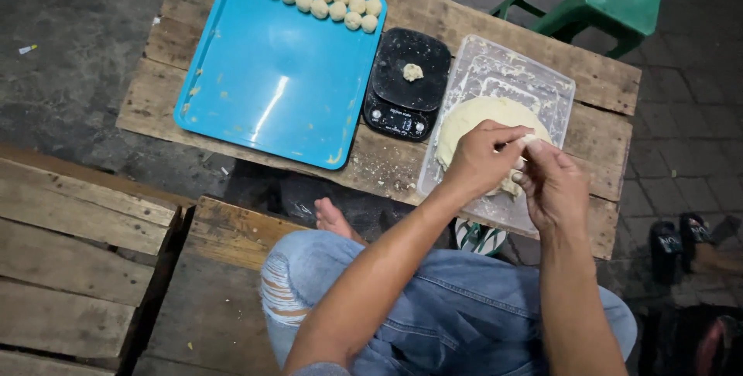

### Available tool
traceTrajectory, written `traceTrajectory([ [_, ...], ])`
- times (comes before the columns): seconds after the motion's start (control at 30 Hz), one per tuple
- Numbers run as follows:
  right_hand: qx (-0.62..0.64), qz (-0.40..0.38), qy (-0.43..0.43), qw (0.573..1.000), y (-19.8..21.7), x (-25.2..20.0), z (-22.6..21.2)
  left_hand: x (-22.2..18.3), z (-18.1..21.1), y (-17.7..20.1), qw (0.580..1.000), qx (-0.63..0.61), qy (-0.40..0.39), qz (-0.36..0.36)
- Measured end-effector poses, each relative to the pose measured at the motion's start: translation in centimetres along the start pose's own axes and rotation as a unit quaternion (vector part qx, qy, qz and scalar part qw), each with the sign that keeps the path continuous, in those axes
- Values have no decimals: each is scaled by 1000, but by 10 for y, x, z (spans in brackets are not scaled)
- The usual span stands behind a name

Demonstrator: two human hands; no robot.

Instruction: Portioning a large mass of dough into small balls by weighing each piece on a scale and rolling it by hand.

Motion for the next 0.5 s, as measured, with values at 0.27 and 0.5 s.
traceTrajectory([
  [0.27,27,19,40,999,-20,35,6,-9,14,-4,878,371,-266,146],
  [0.5,-291,-112,143,939,-140,36,-33,-22,26,-48,816,164,-468,298],
])
Point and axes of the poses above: each hand's wrist, its own x-axis towards the middle knuckle, its own y-axis out of the back of the hand, z = x × y, the point moved 1 cm from there along x, towards the middle knuckle, and after that the axes turned 6 degrees about y, right-handed, at the moved point
